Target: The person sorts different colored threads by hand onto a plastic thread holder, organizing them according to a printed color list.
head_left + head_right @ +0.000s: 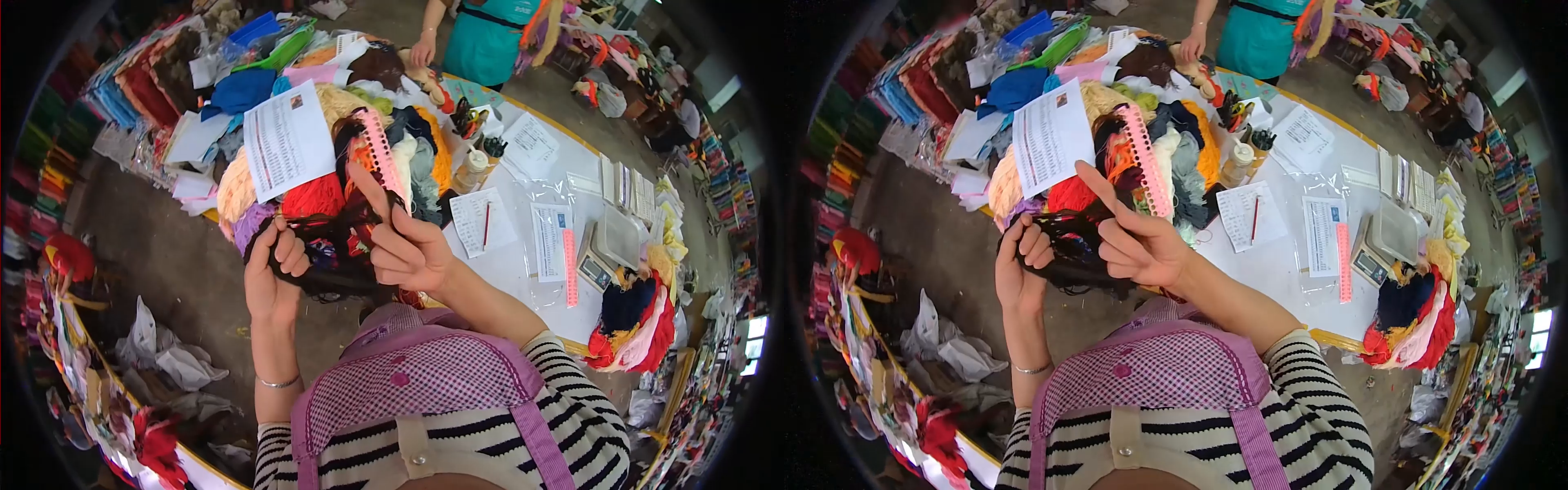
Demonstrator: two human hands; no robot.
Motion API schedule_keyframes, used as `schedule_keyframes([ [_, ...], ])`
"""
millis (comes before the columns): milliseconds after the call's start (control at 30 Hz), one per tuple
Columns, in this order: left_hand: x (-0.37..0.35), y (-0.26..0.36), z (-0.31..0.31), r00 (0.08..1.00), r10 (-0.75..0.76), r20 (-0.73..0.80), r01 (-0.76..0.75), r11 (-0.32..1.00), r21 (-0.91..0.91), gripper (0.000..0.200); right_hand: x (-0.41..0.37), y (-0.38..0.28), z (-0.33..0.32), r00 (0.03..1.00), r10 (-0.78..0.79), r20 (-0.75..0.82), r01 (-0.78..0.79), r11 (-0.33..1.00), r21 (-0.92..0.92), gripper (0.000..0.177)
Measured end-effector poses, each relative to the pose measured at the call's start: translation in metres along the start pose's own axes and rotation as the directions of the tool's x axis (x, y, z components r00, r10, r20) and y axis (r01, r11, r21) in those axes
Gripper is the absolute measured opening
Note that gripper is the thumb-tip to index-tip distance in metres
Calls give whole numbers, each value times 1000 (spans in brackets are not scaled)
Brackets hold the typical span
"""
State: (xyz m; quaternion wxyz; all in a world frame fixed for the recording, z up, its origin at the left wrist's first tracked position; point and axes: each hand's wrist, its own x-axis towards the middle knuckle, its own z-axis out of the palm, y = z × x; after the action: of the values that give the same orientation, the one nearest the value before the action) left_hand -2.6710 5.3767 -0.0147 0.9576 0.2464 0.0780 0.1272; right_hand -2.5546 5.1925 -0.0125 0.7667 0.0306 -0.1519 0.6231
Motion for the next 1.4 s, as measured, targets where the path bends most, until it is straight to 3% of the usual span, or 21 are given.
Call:
schedule_keyframes([
  [67,3,-5,2,1000,6,5,-6,1000,-5,12,-3,-4,-7,999,-29,28,30,999,-39,35],
  [133,3,-14,13,987,6,-162,6,998,69,15,1,-7,-19,969,-134,-208,59,941,-334,35],
  [167,4,-18,11,992,-16,-123,24,997,71,17,2,-6,-19,942,-171,-287,56,927,-371,35],
  [300,7,-23,22,991,-35,-130,51,991,121,15,-3,-9,-23,955,-227,-191,132,901,-414,34],
  [367,9,-17,16,998,-45,-46,48,997,60,14,-8,-14,-21,935,-317,-157,218,867,-449,34],
  [467,14,-10,10,996,7,-93,-9,1000,-20,13,-17,-29,-13,896,-413,-161,345,879,-330,37],
  [500,19,-7,-9,990,-6,141,13,999,-48,21,-21,-32,-10,882,-449,-144,382,859,-341,35],
  [533,19,-13,6,989,-13,146,19,999,-45,21,-20,-31,-10,879,-456,-142,388,856,-342,35],
  [600,18,-30,46,988,83,-129,-60,983,174,37,-19,-25,-9,777,-546,-312,121,617,-778,32],
  [633,21,-33,40,996,-9,90,-7,985,172,56,-19,-20,-6,790,-541,-287,54,528,-848,27],
  [667,21,-41,51,992,-71,106,56,989,138,67,-18,-14,1,761,-546,-351,-74,464,-883,24],
  [733,24,-47,48,960,-209,184,180,970,164,73,-11,-4,11,727,-602,-331,-108,375,-921,21],
  [800,26,-53,56,947,-213,240,164,964,208,77,-16,-6,7,741,-608,-285,-103,317,-943,19],
  [867,25,-53,61,946,-229,229,167,951,259,77,-20,-10,14,720,-585,-373,-238,297,-925,19],
  [1000,38,-60,50,893,-337,297,230,911,343,82,-25,-6,18,660,-659,-360,-181,326,-928,18],
  [1033,40,-62,51,890,-339,304,209,897,389,83,-28,-8,17,636,-677,-370,-241,282,-929,18],
  [1167,43,-62,63,866,-374,331,155,832,533,82,-36,-8,22,599,-715,-361,-183,317,-931,15],
  [1267,54,-56,60,917,-163,364,-249,479,842,31,-38,-8,20,574,-743,-345,-160,311,-937,14],
  [1333,52,-54,72,966,-114,231,-146,496,856,21,-44,-9,16,560,-789,-252,-146,206,-968,14],
  [1400,55,-56,74,966,-122,226,-100,632,769,23,-43,-8,33,536,-780,-323,-171,275,-946,14],
])
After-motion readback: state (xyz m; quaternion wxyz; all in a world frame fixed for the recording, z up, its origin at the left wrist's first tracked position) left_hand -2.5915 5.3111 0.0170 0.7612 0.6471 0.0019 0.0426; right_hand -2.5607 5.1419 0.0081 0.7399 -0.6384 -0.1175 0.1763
